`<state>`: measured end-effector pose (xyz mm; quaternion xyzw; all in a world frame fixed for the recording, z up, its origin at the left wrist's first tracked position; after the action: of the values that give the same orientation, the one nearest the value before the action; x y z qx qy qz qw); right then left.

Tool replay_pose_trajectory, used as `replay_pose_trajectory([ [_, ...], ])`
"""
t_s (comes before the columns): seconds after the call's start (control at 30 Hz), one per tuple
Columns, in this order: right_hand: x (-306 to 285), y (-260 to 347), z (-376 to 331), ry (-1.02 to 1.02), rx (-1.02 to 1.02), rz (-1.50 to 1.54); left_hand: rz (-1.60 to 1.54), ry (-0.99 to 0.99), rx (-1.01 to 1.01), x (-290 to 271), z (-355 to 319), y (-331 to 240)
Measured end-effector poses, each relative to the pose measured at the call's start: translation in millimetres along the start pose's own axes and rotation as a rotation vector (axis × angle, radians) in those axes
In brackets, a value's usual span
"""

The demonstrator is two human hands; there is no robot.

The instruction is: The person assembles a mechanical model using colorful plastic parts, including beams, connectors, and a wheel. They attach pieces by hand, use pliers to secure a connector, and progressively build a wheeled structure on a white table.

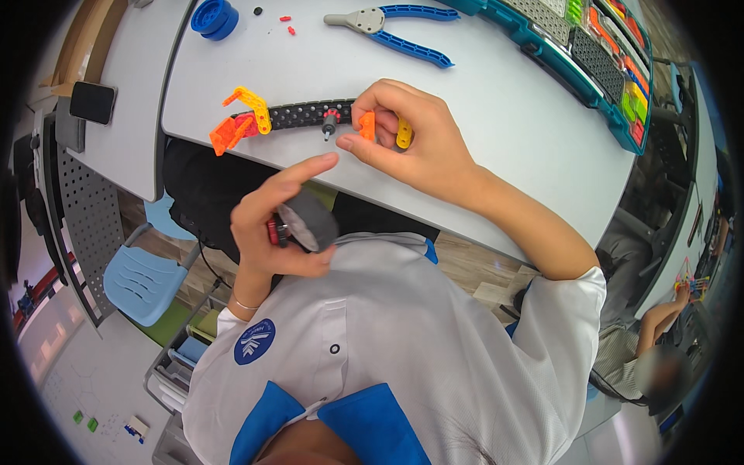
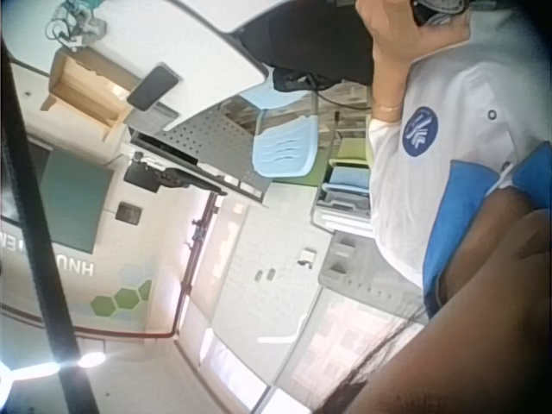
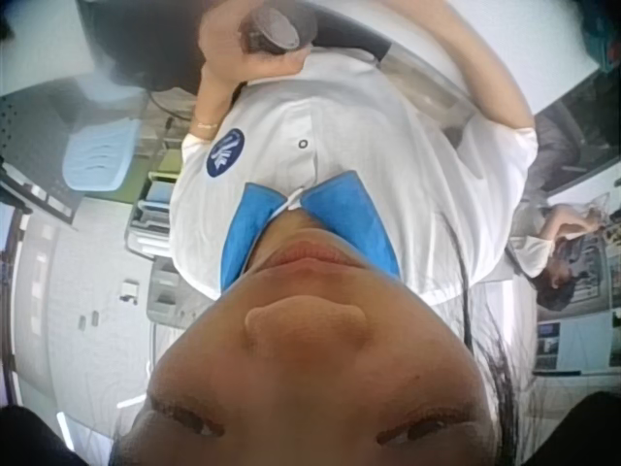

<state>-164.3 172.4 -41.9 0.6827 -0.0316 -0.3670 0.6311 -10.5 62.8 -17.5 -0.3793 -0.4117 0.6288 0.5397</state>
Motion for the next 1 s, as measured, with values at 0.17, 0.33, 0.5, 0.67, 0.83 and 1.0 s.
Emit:
replay_pose_trajectory([
  [0.17, -1.5, 2.5, 0.1, 0.013, -0.019, -0.017, 0.336, -0.054, 0.142, 8.6, 12.6, -3.9],
  [0.33, -2.0, 1.8, 0.6, 0.010, -0.045, -0.016, 0.363, -0.213, 0.044, -0.5, 27.4, -0.3],
  [0.5, -1.8, 0.3, 0.2, 0.026, -0.016, -0.008, 0.377, -0.260, -0.035, -3.5, 27.7, 11.9],
  [0.67, -2.0, 1.1, 0.1, 0.051, 0.015, 0.018, 0.355, -0.261, -0.077, -5.3, 25.3, 20.7],
  [0.83, -1.7, -0.5, -0.3, 0.056, 0.023, 0.022, 0.364, -0.269, -0.143, -9.3, 24.4, 20.7],
  [1.0, -1.9, 1.5, 0.1, 0.057, 0.013, 0.014, 0.284, -0.305, -0.126, -9.5, 25.7, 25.1],
])
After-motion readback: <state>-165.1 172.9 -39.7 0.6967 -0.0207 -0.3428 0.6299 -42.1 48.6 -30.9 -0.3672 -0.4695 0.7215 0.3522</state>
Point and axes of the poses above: each hand's wrist, its own z-axis towards the middle knuckle, its own x-axis out of the palm, y = z × x, the point moved 6 cm from there along z, towards the middle knuckle, and after that the axes turned 12 degrees about -z, right-handed, at the moved point
